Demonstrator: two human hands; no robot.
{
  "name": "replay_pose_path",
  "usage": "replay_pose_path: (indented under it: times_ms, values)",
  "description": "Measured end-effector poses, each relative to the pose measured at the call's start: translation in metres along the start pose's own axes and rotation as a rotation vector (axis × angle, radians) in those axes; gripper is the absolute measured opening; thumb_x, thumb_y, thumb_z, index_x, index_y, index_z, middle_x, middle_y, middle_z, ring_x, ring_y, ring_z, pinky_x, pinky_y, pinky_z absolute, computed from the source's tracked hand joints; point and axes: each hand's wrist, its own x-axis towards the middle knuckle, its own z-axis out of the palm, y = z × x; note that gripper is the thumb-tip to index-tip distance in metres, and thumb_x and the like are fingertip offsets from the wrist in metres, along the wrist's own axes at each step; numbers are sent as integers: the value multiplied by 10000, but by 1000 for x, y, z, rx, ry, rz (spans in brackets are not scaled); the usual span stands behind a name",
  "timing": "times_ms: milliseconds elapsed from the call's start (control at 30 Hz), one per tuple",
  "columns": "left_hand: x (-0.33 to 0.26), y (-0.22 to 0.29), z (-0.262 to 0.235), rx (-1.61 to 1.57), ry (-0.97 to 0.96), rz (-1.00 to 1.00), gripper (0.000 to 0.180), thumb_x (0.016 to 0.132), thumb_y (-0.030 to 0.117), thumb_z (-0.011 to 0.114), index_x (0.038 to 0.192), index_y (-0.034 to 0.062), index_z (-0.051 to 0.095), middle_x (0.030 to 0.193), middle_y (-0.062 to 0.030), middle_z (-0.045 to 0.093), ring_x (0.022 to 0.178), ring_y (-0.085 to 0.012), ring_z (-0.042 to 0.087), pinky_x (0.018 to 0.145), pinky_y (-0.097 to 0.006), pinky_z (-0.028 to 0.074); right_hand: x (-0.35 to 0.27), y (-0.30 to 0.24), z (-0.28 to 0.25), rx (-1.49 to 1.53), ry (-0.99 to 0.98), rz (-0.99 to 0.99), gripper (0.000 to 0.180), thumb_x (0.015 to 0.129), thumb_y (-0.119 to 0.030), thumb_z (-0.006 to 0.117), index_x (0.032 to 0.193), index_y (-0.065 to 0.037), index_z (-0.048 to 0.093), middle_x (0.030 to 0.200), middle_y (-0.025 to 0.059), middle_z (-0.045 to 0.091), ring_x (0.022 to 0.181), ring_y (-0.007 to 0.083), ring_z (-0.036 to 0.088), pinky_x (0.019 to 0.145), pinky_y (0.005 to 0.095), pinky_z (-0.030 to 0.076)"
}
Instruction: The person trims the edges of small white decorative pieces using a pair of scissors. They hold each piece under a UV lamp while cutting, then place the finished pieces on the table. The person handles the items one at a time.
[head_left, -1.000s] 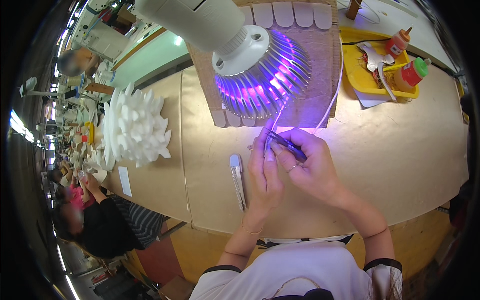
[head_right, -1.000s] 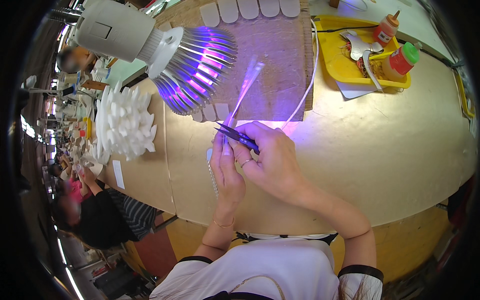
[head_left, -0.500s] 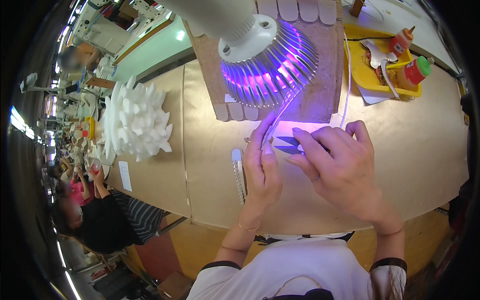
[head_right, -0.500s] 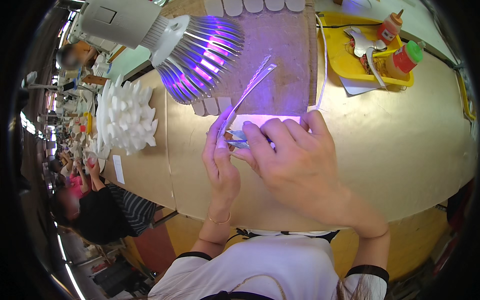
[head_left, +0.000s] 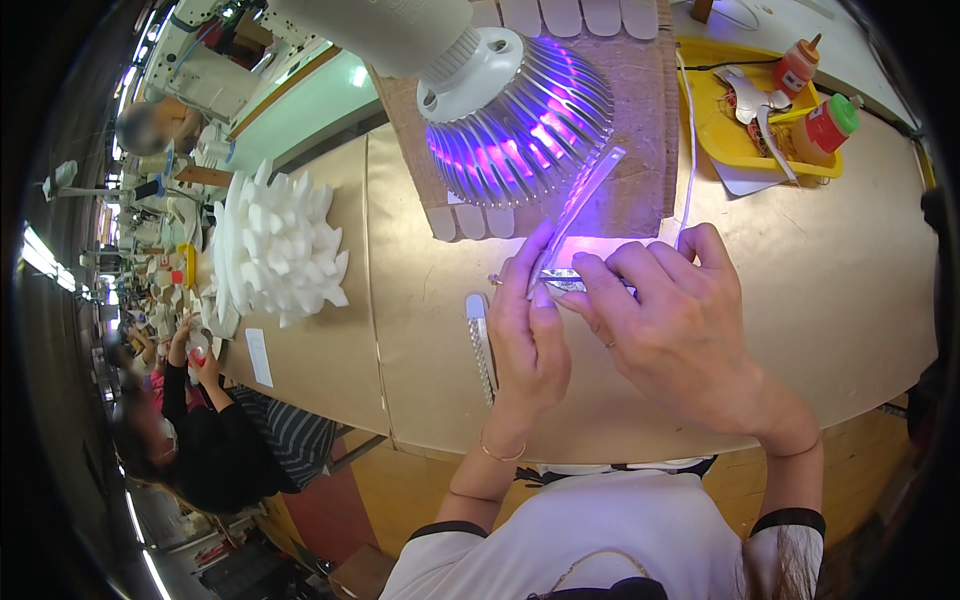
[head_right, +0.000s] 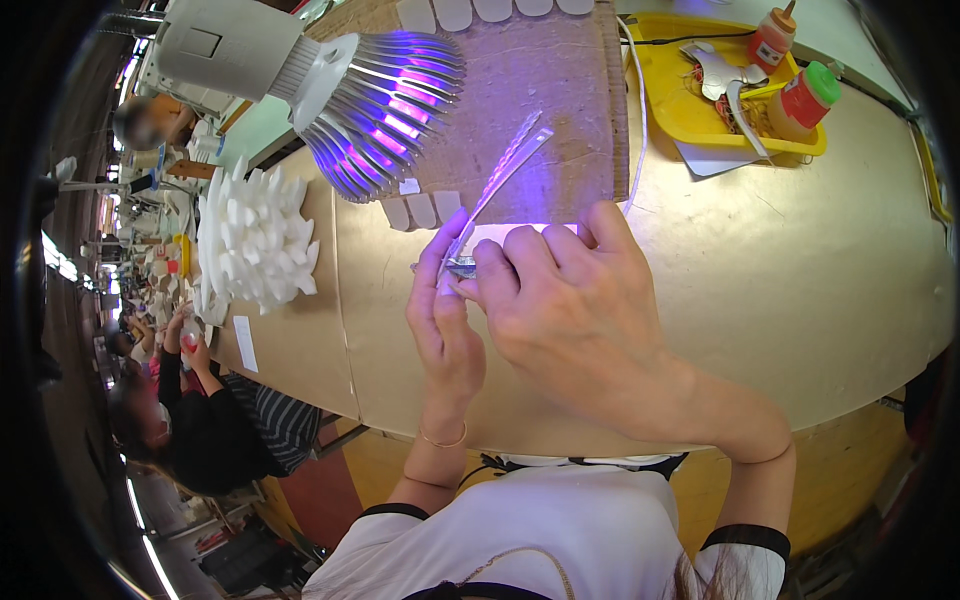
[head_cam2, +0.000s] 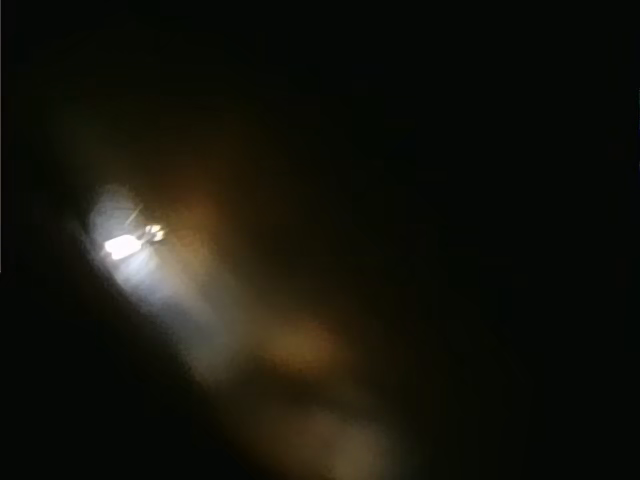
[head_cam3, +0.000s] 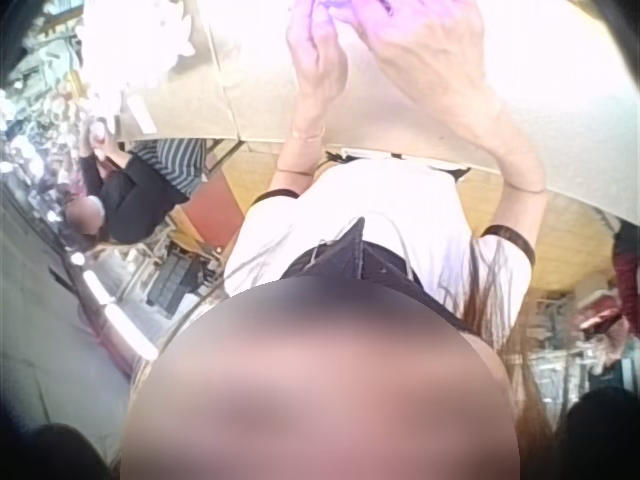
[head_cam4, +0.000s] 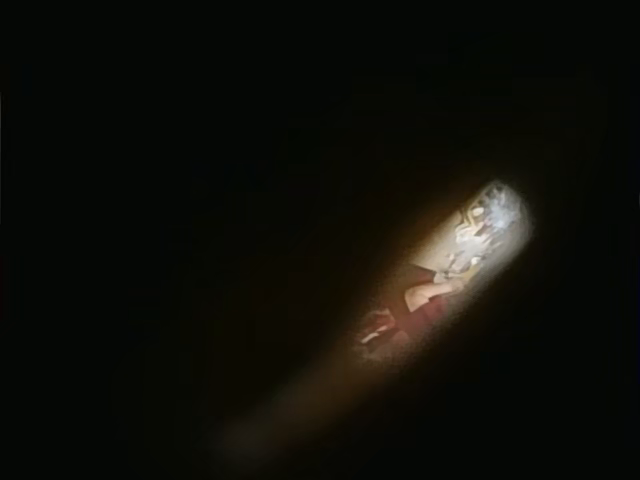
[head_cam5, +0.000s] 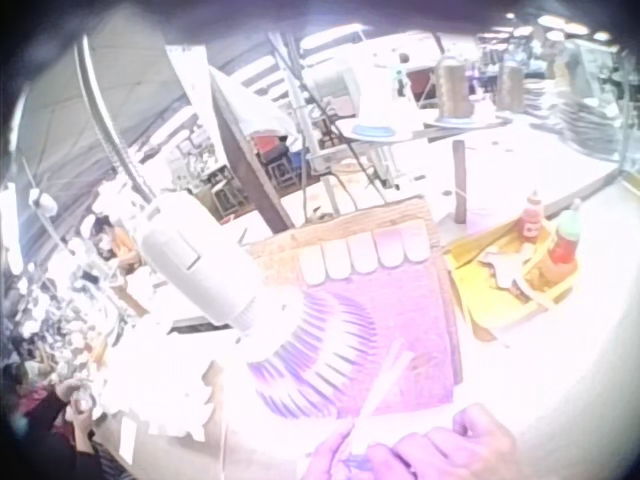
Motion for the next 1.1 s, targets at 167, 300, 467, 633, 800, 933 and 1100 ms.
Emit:
replay_pose_path:
  times_ms: [167, 300, 467, 633, 800, 933, 1100]
  values:
    - [0, -4, 2, 29, 14, 67, 448, 928, 95, 345, 1328, -53, 483, 1046, -175, 608, 833, -228, 545, 769, -333, 431, -2, 1, 1, -37, 20, -12, 205, 810, -256, 660, 854, -57, 642, 723, 0, 515, 658, 149, 524, 652, 334, 369]
    - [-3, -7, 3, 32, -2, 45, 447, 925, 89, 347, 1329, -47, 481, 1056, -188, 608, 850, -258, 560, 775, -356, 435, -4, -3, 4, -63, 27, -6, 163, 780, -218, 653, 823, -61, 638, 694, 2, 501, 629, 147, 507, 645, 331, 364]
    - [-5, -8, 3, 78, -2, 64, 450, 897, 60, 362, 1316, -45, 487, 1031, -201, 597, 841, -297, 561, 768, -382, 436, -6, -7, 3, -57, -14, 14, 164, 778, -221, 650, 841, -69, 633, 690, 5, 494, 618, 148, 507, 641, 334, 362]
    - [-5, -13, 5, 204, 49, 191, 455, 872, 45, 381, 1304, -39, 497, 972, -194, 588, 808, -310, 547, 744, -392, 435, -8, -7, 1, 3, -100, 35, 203, 822, -244, 664, 937, -79, 638, 735, 13, 517, 643, 154, 537, 644, 345, 366]
    - [-5, -13, 3, 71, 20, 77, 426, 905, 75, 371, 1292, -34, 514, 1007, -196, 606, 815, -275, 562, 746, -375, 437, -9, -4, 14, -22, 16, 1, 180, 806, -237, 686, 908, -95, 640, 699, -8, 512, 598, 144, 527, 622, 337, 350]
    - [-9, -5, -4, -49, -54, -92, 422, 931, 99, 354, 1297, -40, 513, 1094, -190, 623, 900, -238, 589, 816, -357, 450, -10, -1, 18, 33, 98, 7, 172, 786, -244, 715, 879, -120, 642, 666, -36, 502, 570, 126, 518, 606, 330, 333]
    - [-4, -3, -1, -88, -31, -3, 432, 922, 97, 354, 1297, -50, 513, 1157, -185, 618, 1025, -242, 588, 936, -342, 431, -12, 0, 16, 52, 112, 23, 194, 793, -253, 722, 929, -128, 661, 682, -49, 520, 578, 117, 520, 617, 327, 334]
